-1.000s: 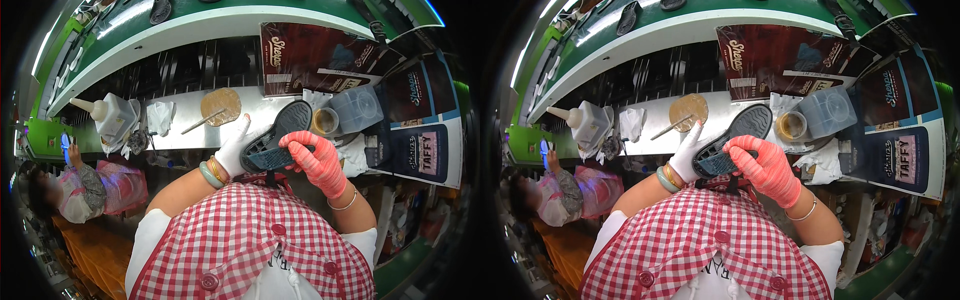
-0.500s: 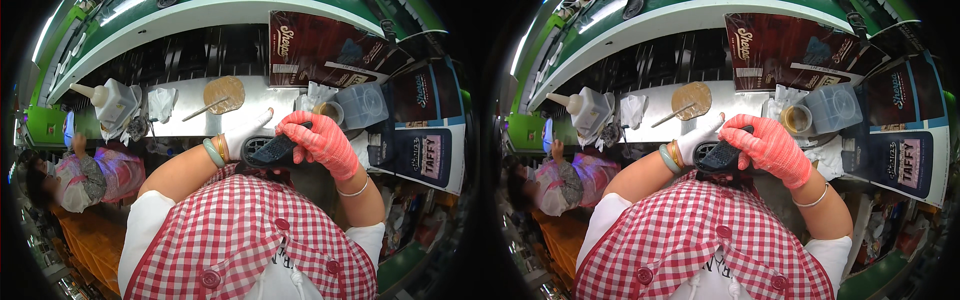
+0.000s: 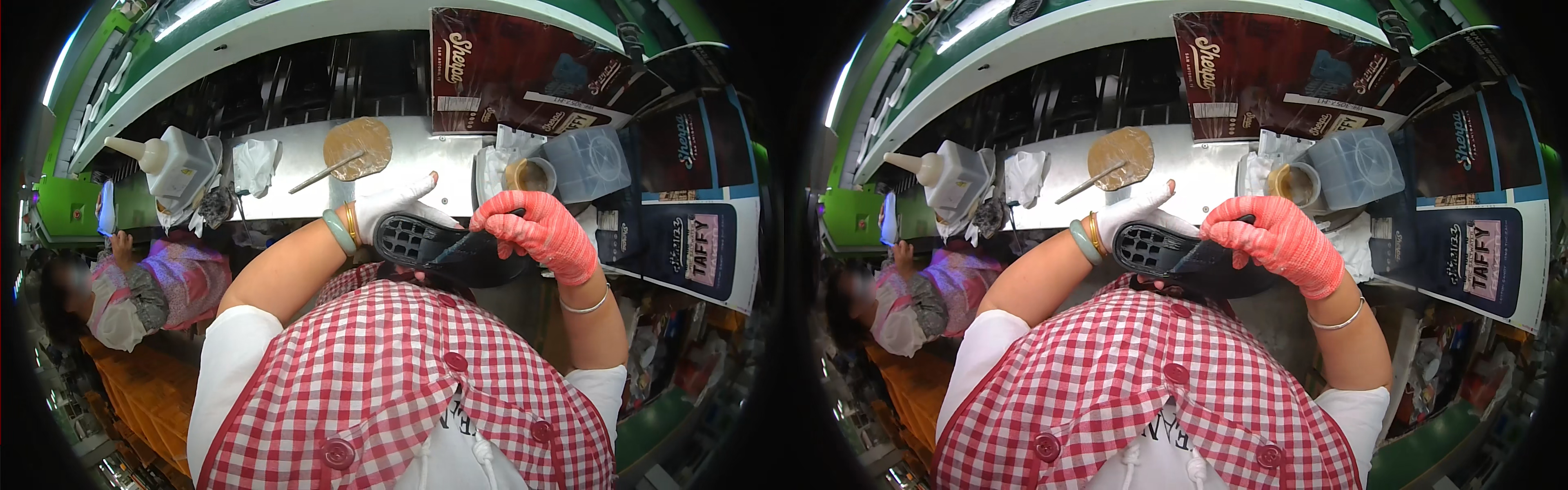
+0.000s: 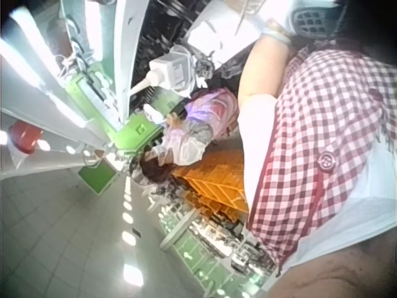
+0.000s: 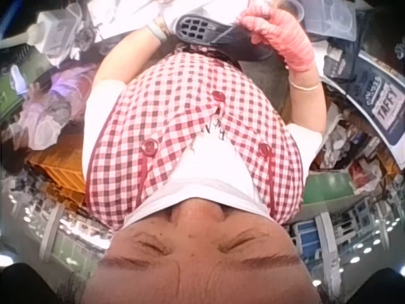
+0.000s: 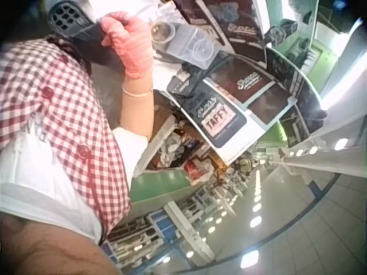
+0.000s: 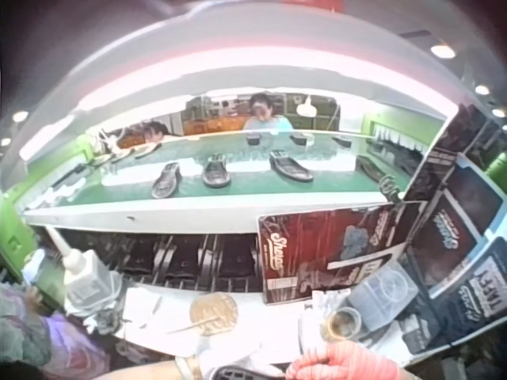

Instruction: The person scrubs the soles of black and white shoes using a brush and a cleaning solution. They pick up shoes from a conveyor belt, apply the solution, scrub the textured surfaces, and place the shoes back on the belt.

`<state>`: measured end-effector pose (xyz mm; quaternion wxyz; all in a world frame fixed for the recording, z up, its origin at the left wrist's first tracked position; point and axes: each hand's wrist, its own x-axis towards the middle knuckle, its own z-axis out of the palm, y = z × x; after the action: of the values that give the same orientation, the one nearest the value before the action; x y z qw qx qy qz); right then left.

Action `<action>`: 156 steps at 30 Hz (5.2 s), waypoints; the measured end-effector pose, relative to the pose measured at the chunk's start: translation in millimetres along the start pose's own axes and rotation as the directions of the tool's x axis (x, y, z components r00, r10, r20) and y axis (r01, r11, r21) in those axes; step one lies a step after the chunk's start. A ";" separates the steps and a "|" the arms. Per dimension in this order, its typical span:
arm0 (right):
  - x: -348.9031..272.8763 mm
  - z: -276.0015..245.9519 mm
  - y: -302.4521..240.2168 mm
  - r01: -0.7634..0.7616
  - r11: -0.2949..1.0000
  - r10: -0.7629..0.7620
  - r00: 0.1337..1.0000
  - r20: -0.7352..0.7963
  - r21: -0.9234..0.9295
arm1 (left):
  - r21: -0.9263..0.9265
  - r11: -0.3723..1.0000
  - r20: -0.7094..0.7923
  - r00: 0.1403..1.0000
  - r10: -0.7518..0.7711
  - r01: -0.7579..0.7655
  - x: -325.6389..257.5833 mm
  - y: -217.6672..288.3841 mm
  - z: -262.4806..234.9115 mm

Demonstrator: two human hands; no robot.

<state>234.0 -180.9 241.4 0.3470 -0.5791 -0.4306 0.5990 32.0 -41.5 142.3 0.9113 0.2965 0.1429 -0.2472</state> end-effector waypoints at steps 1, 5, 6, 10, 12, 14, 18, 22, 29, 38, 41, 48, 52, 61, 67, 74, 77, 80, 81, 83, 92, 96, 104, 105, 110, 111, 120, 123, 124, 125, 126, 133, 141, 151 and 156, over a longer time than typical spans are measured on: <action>-2.3 -3.6 4.2 -0.019 1.000 0.019 1.000 -0.011 -0.004 | -0.070 0.997 0.111 0.993 0.046 -0.039 -0.1 0.2 -7.0; -18.2 -20.5 22.0 0.078 0.992 -0.057 0.977 -0.207 0.095 | -0.187 0.962 -0.124 0.977 0.176 -0.197 3.3 -7.9 -18.4; -22.5 -27.3 27.5 0.153 0.978 -0.106 0.950 -0.293 0.141 | -0.160 0.945 -0.100 0.957 0.271 -0.285 -4.5 -6.3 -24.6; -22.8 -57.4 55.6 0.395 0.914 -0.219 0.670 -0.710 0.091 | 0.291 0.696 -0.228 0.659 0.716 -0.656 -15.9 -2.5 -32.5; -17.0 -65.9 75.1 0.309 0.949 -0.139 0.584 -0.800 0.061 | 0.256 0.630 -0.286 0.565 0.774 -0.733 -12.4 -23.1 -59.7; -6.2 -73.1 103.9 0.195 0.980 -0.074 0.552 -0.831 0.042 | -0.228 0.622 -0.444 0.648 0.618 -0.749 -7.9 -46.2 -69.3; 12.0 -78.2 144.3 0.179 0.982 -0.039 0.506 -0.862 0.061 | -0.287 0.675 -0.474 0.713 0.517 -0.680 15.5 -79.7 -67.8; 20.4 -78.7 158.3 0.151 0.986 -0.023 0.521 -0.854 0.066 | -0.423 0.659 -0.479 0.771 0.421 -0.622 29.6 -86.7 -57.8; 18.7 -85.9 170.1 0.216 0.937 0.108 0.569 -0.815 0.275 | -0.413 0.656 -0.550 0.747 0.373 -0.632 37.9 -87.4 -53.6; 0.4 -10.5 93.7 0.456 0.726 0.005 0.745 -0.667 0.515 | -0.486 0.637 -0.306 0.800 0.516 -0.598 40.5 -54.4 -5.8; -0.7 20.6 57.1 0.470 0.742 -0.023 0.731 -0.682 0.478 | -0.491 0.601 -0.297 0.770 0.565 -0.631 40.2 -43.2 10.8; 4.1 40.6 44.4 0.499 0.760 -0.088 0.714 -0.695 0.416 | -0.435 0.594 -0.268 0.727 0.632 -0.677 38.1 -26.7 47.1; 1.5 45.0 42.1 0.485 0.791 -0.093 0.697 -0.711 0.372 | -0.433 0.587 -0.280 0.721 0.634 -0.685 37.1 -28.5 53.2; 4.8 36.1 39.6 0.597 0.762 -0.189 0.577 -0.795 0.253 | -0.165 0.721 -0.246 0.735 0.631 -0.674 31.5 -36.1 56.6; 2.2 19.3 32.1 0.632 0.745 -0.209 0.526 -0.825 0.214 | -0.144 0.779 -0.203 0.789 0.581 -0.610 26.2 -37.7 61.3; 0.0 0.9 26.1 0.655 0.723 -0.204 0.507 -0.838 0.220 | -0.124 0.811 -0.228 0.812 0.537 -0.571 25.9 -37.2 64.1; 2.6 -8.4 26.0 0.667 0.723 -0.220 0.471 -0.854 0.182 | -0.119 0.815 -0.211 0.817 0.537 -0.567 27.0 -34.8 66.6; -2.2 -13.3 23.6 0.642 0.736 -0.224 0.534 -0.815 0.218 | -0.086 0.820 -0.200 0.816 0.543 -0.566 27.7 -34.6 64.5; -4.7 -13.7 23.1 0.634 0.742 -0.230 0.546 -0.806 0.218 | -0.067 0.819 -0.195 0.813 0.549 -0.570 27.7 -34.6 63.7; -10.6 -10.6 24.9 0.615 0.757 -0.238 0.574 -0.784 0.220 | -0.048 0.829 -0.179 0.821 0.542 -0.557 28.0 -33.4 64.3; -17.0 2.6 33.6 0.553 0.801 -0.210 0.617 -0.759 0.228 | -0.058 0.832 -0.255 0.814 0.522 -0.552 35.4 -24.9 59.1; -16.6 8.7 37.0 0.549 0.795 -0.188 0.628 -0.755 0.259 | -0.091 0.825 -0.268 0.811 0.519 -0.558 40.3 -23.1 56.5; -26.4 15.7 35.1 0.464 0.830 -0.156 0.726 -0.670 0.309 | -0.101 0.766 -0.345 0.745 0.571 -0.634 46.0 -22.2 52.9; -27.7 17.5 35.5 0.457 0.834 -0.163 0.739 -0.653 0.310 | -0.108 0.751 -0.395 0.722 0.568 -0.651 46.6 -22.6 53.9; -33.8 28.2 32.8 0.400 0.873 -0.168 0.785 -0.596 0.280 | -0.192 0.729 -0.363 0.738 0.569 -0.657 44.4 -22.6 50.4; -34.0 29.3 31.9 0.387 0.879 -0.167 0.798 -0.579 0.279 | -0.258 0.714 -0.311 0.756 0.576 -0.651 42.4 -24.8 43.7; -27.2 11.6 22.6 0.307 0.951 -0.283 0.915 -0.286 0.041 | -0.293 0.773 -0.220 0.826 0.519 -0.563 31.1 -28.9 31.7; -22.4 7.4 4.9 0.128 0.986 -0.107 0.977 -0.186 0.104 | -0.205 0.828 -0.411 0.814 0.410 -0.521 28.9 -24.5 42.9; -19.6 7.0 0.6 0.105 0.987 -0.083 0.982 -0.169 0.124 | -0.220 0.840 -0.405 0.830 0.384 -0.496 26.9 -24.8 40.8; -16.6 7.2 -2.6 0.082 0.986 -0.059 0.987 -0.152 0.144 | -0.231 0.836 -0.434 0.822 0.370 -0.498 28.3 -25.9 39.7; -13.0 6.8 -4.5 0.058 0.985 -0.035 0.990 -0.135 0.164 | -0.235 0.840 -0.400 0.836 0.374 -0.488 27.8 -26.5 36.1; 12.2 7.7 -13.0 -0.009 0.990 0.015 0.999 -0.043 0.139 | -0.274 0.872 -0.221 0.909 0.353 -0.406 24.1 -26.7 17.6; 20.7 2.9 -7.4 -0.032 0.989 0.032 0.999 0.006 0.142 | 0.050 0.954 -0.393 0.872 0.290 -0.295 13.1 -19.6 13.8; 11.3 -6.9 3.3 -0.031 0.994 0.031 1.000 0.002 0.101 | -0.333 0.922 -0.295 0.951 0.096 -0.196 8.0 -10.5 7.4; 4.7 -13.3 5.7 -0.033 0.998 0.033 0.999 0.001 0.049 | -0.272 0.945 -0.236 0.965 0.117 -0.181 6.4 -9.0 -6.9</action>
<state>247.2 -177.3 234.9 0.3511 -0.5775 -0.4064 0.6148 31.7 -46.0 130.1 0.9401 0.1942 0.2535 -0.1196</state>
